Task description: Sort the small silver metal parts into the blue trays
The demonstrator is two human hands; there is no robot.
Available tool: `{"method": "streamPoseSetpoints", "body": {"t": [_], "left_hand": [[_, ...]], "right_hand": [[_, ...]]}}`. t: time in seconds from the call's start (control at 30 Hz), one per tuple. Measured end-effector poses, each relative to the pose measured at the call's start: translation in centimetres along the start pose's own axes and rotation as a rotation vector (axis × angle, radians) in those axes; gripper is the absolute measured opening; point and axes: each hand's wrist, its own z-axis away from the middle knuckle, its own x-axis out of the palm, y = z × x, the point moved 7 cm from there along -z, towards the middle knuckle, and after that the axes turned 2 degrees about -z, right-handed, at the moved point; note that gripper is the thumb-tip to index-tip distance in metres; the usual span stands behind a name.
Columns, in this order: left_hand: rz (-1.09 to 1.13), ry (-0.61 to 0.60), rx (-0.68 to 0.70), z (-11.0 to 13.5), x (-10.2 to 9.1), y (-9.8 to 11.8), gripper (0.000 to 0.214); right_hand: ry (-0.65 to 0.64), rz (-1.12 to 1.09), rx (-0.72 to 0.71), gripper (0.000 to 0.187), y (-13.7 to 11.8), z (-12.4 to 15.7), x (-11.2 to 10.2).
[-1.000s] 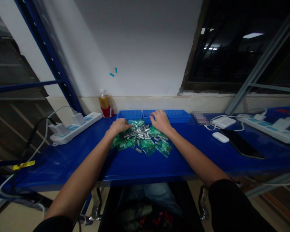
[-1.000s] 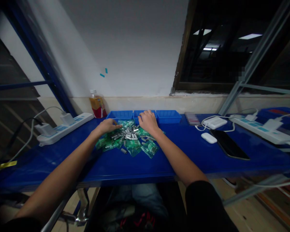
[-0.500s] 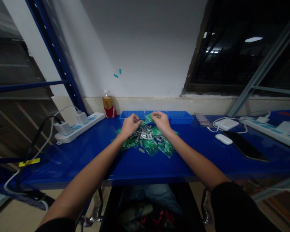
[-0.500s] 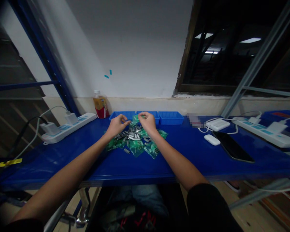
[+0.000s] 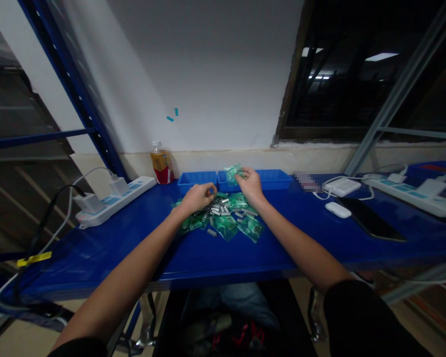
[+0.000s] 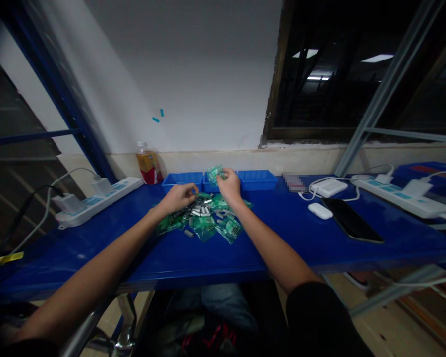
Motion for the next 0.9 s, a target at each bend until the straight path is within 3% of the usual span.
{"method": "streamPoseSetpoints", "body": {"t": [0.07,0.13,0.3,0.4,0.5,0.57,0.63,0.7,0.77,0.83,0.9], "left_hand": [[0.056,-0.047,0.108,0.4,-0.3,1.5,0.022],[0.224,-0.042,0.103,0.5,-0.9,2.0,0.026],[0.870,0.089,-0.291,0.5,-1.2,-0.6,0.050],[0.974,0.128,-0.309,0.4,-1.0,-1.1,0.036],[0.930,0.285,-0.230,0.4,-1.9,-1.2,0.027],[0.776,0.418,-0.127,0.8,-3.1,-0.7,0.024],[0.517,0.486,0.018,1.3,-4.1,0.8,0.019],[0.249,0.458,0.175,1.8,-4.1,2.8,0.015],[0.078,0.385,0.281,2.1,-3.4,4.2,0.014],[0.051,0.336,0.298,2.0,-2.8,4.7,0.015],[0.181,0.335,0.190,1.6,-2.6,3.9,0.021]], "right_hand": [[0.009,-0.143,-0.027,0.021,-0.4,0.1,-0.3],[-0.020,-0.216,-0.122,0.012,-1.6,0.5,-0.5],[-0.125,-0.121,-0.388,0.017,-5.4,2.7,0.0],[-0.139,-0.023,-0.460,0.023,-6.4,3.9,0.6],[-0.113,0.049,-0.416,0.025,-6.2,4.0,1.0],[-0.090,0.041,-0.293,0.020,-5.2,3.5,1.0],[-0.146,-0.087,-0.109,0.018,-4.0,2.8,1.4],[-0.245,-0.290,0.067,0.032,-2.9,2.5,2.2],[-0.263,-0.432,0.164,0.039,-2.5,2.4,2.4],[-0.200,-0.440,0.150,0.036,-2.6,2.4,2.0],[-0.142,-0.330,0.029,0.029,-3.3,2.4,1.2]]}}
